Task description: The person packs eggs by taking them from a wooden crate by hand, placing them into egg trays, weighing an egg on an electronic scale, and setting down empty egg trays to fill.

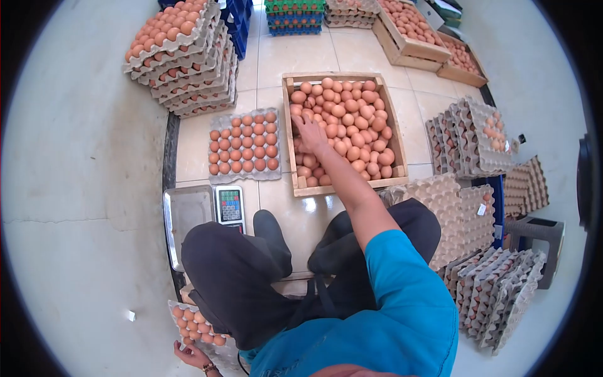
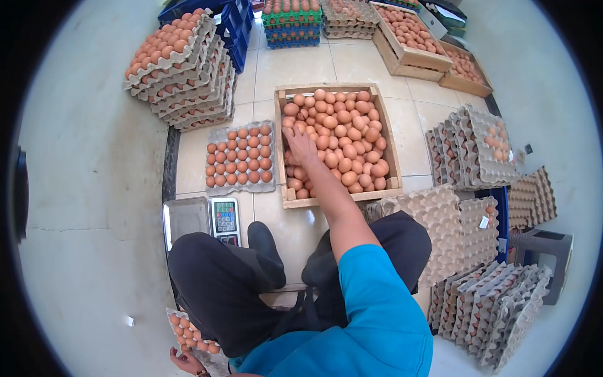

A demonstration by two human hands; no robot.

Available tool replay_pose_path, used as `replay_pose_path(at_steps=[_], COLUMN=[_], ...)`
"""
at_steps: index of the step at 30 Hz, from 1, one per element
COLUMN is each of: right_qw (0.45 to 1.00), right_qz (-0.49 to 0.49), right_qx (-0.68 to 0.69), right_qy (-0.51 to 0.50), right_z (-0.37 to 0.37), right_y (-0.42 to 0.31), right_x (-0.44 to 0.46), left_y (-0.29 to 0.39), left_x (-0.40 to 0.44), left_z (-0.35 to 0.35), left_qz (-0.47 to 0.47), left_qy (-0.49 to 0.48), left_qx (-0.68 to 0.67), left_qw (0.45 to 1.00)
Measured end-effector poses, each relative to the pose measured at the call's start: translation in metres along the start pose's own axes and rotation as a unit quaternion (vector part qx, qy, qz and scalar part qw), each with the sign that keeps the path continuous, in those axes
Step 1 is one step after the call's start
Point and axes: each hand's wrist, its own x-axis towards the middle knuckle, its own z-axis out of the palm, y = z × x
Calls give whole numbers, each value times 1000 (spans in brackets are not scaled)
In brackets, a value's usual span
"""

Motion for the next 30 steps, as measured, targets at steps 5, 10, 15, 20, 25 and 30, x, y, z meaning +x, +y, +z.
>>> replay_pose_path(at_steps=[5,10,15,20,25,30], right_qw=[999,997,995,992,989,989], right_qz=[12,3,-6,24,5,3], right_qx=[32,57,84,107,126,140], right_qy=[-41,-42,-51,-59,-80,-58], right_z=[-3,-10,-19,-16,-6,-4], right_y=[3,10,10,10,16,19], right_x=[12,14,13,14,16,12], left_y=[5,24,26,32,40,38], left_x=[10,13,11,10,5,0], left_z=[10,5,10,16,18,21], left_qz=[5,13,15,36,23,41], left_qy=[-11,-34,-25,-23,-40,-39], left_qx=[-45,-43,-44,-40,-52,-85], left_qw=[999,998,999,998,998,995])
